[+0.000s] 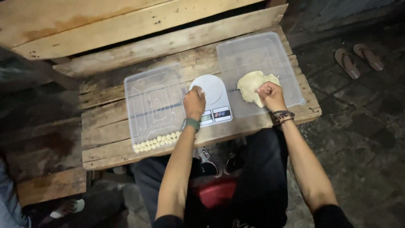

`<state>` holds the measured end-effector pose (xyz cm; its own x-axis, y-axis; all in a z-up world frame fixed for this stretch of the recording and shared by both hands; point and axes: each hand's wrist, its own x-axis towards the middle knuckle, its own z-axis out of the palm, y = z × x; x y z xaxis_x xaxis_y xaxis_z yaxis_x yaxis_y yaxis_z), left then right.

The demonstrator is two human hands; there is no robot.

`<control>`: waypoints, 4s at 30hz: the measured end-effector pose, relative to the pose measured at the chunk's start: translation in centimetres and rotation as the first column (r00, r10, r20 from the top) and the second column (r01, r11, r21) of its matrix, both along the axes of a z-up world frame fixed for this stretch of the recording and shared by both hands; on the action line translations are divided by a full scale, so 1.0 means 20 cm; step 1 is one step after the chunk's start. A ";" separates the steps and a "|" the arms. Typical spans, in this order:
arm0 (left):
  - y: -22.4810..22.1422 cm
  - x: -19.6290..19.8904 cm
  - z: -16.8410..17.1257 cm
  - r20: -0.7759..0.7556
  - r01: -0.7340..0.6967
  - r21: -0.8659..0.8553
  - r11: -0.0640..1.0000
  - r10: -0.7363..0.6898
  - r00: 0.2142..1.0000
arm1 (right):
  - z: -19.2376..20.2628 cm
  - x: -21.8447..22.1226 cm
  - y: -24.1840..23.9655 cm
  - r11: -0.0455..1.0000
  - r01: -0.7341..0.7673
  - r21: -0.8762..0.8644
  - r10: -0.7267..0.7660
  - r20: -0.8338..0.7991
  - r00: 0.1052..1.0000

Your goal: Portioning dough by weighing individual pieces on a digital scale and rolling them into small balls.

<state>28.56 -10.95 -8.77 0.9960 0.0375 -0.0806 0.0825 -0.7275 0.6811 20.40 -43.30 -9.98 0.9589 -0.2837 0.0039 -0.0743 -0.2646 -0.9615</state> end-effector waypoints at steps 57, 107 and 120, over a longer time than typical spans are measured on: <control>0.76 -1.56 -0.32 -0.275 -0.166 -0.514 0.841 0.022 0.961 | 0.21 0.33 0.98 0.170 -0.423 -0.890 0.602 -0.247 0.760; 0.44 -1.42 0.33 -0.197 -0.241 -0.909 0.341 0.159 0.967 | 0.84 -0.71 1.54 0.685 -0.599 -0.414 0.660 0.004 0.752; 0.40 -1.46 0.65 -0.217 -0.218 -0.963 -0.161 -0.020 0.976 | 0.75 -0.87 1.57 0.742 -0.527 -0.414 0.583 0.009 0.813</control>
<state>-0.63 -2.95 4.13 0.9652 -0.1051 -0.2396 0.2279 0.7874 0.5727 3.07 -11.83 4.98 0.9278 0.3496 0.1301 0.3178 -0.5583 -0.7664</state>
